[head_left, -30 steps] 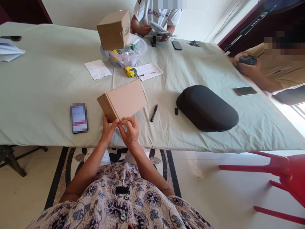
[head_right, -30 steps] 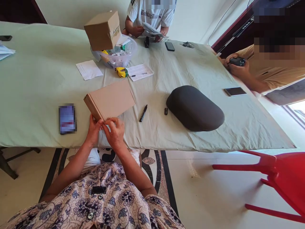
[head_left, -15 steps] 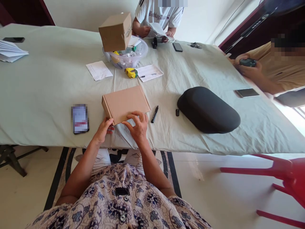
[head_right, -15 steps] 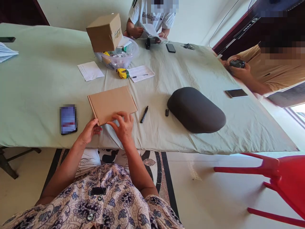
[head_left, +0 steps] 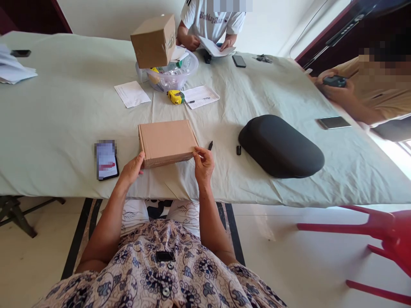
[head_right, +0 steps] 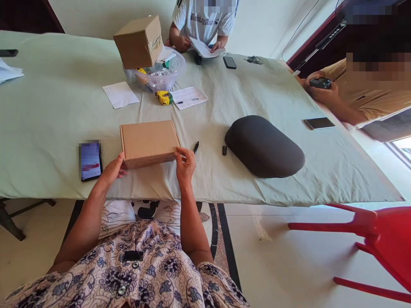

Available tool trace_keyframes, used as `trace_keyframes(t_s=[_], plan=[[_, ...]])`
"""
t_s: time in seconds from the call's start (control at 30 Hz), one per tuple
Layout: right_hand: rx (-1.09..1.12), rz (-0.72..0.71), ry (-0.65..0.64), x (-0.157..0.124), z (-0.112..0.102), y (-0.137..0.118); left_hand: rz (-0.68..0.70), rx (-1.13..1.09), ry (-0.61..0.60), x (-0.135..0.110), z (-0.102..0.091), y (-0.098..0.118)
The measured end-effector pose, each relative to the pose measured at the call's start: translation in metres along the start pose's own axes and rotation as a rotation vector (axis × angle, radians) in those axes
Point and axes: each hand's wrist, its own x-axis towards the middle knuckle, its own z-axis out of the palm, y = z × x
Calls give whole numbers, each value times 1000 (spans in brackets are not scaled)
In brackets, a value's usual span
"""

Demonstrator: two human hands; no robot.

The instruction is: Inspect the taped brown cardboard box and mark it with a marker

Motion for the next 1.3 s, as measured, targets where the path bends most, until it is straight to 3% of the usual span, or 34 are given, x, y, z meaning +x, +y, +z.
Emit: trace_keyframes(t_s=[0.13,0.27,0.47,0.73,0.87,1.07,1.3], plan=[[22,8,14,0,3,-2,250,45,91,4,4,-5],[56,15,31,1,4,-3,240,-98,71,3,12,-5],[155,78,32,-1,3,-1,551,-116,-44,1,19,0],[274,173,26,-2,7,3,445,118,96,1,20,-5],[270,224,9,-5,6,15,469,155,84,4,18,-9],[197,330,-2,-12,5,27,395,149,70,6,17,-19],[49,300,-56,-13,3,26,399,60,47,10,19,-26]])
